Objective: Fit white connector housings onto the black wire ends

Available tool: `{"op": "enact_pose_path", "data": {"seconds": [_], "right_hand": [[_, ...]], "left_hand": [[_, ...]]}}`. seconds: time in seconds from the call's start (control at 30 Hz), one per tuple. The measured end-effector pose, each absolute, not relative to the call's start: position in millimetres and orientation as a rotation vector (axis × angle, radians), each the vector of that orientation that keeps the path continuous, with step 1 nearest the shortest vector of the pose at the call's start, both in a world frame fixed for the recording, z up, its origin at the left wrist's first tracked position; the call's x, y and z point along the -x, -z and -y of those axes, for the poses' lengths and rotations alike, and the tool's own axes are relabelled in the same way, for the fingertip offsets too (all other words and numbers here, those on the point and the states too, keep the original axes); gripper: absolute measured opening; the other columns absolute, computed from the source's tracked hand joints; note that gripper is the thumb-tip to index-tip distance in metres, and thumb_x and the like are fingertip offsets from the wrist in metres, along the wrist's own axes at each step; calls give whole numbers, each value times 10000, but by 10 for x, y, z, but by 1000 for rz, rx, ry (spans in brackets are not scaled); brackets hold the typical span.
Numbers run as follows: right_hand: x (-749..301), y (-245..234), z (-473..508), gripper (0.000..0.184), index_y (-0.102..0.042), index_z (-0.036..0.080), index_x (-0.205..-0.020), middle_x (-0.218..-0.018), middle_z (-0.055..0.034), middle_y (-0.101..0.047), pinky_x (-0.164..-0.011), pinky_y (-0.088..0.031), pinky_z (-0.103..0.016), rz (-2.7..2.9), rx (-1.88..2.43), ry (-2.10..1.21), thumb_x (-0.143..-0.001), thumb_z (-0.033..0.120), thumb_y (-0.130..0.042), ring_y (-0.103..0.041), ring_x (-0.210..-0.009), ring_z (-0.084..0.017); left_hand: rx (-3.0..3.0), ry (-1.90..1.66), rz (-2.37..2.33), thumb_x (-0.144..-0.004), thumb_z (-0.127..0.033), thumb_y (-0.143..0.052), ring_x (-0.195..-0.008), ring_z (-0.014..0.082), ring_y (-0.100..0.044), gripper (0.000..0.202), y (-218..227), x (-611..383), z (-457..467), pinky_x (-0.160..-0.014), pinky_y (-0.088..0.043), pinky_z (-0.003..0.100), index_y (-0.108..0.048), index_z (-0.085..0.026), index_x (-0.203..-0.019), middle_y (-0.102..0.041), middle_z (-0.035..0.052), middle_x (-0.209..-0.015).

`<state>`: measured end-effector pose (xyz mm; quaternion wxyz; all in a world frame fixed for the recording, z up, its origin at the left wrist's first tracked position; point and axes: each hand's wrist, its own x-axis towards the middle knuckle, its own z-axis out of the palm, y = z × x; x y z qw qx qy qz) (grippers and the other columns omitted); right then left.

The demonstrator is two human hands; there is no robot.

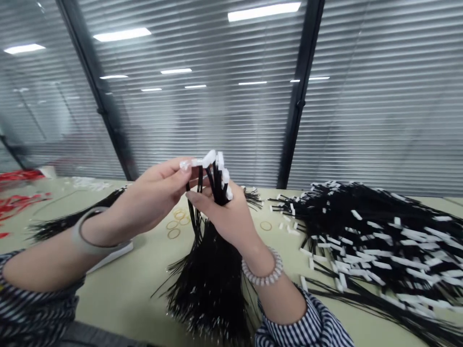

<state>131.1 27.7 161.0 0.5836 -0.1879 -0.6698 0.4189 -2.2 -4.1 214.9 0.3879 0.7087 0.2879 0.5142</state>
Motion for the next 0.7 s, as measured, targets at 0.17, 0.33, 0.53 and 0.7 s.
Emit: {"op": "enact_pose_path", "data": {"seconds": [0.17, 0.33, 0.53, 0.7], "right_hand": [[-1279, -1623, -258, 220, -564, 205, -749, -638, 49, -500, -538, -389, -232, 1640, 492, -974, -667, 343, -714, -448, -565, -76], [-1201, -1557, -297, 146, -577, 203, -707, -576, 43, -553, -535, -432, -245, 1571, 507, -1089, -738, 323, -653, -526, -521, -92], [-1253, -1513, -450, 225, -568, 187, -658, -467, 45, -510, -444, -337, -221, 1476, 551, -1152, -783, 370, -606, -459, -442, -76], [-1243, -1542, -404, 242, -561, 177, -646, -518, 22, -552, -483, -361, -234, 1808, 768, -1113, -806, 358, -562, -489, -482, -92]], "left_hand": [[-1721, -1345, -799, -870, -336, -485, -828, 164, -583, 262, -2041, 38, -98, -681, -466, 268, -638, -217, -1047, -645, 46, -920], [-1550, -1364, -659, -858, -397, -486, -898, 207, -595, 303, -1936, 59, -173, -629, -491, 278, -627, -226, -1065, -630, 54, -1062], [-1435, -1548, -447, -870, -470, -420, -1134, 231, -509, 426, -1809, 244, -215, -1018, -343, 394, -538, -209, -1185, -590, 90, -1181], [-1652, -1596, -405, -830, -426, -529, -1226, 248, -425, 492, -1740, 236, -208, -1015, -352, 405, -424, -313, -1297, -482, 50, -1324]]}}
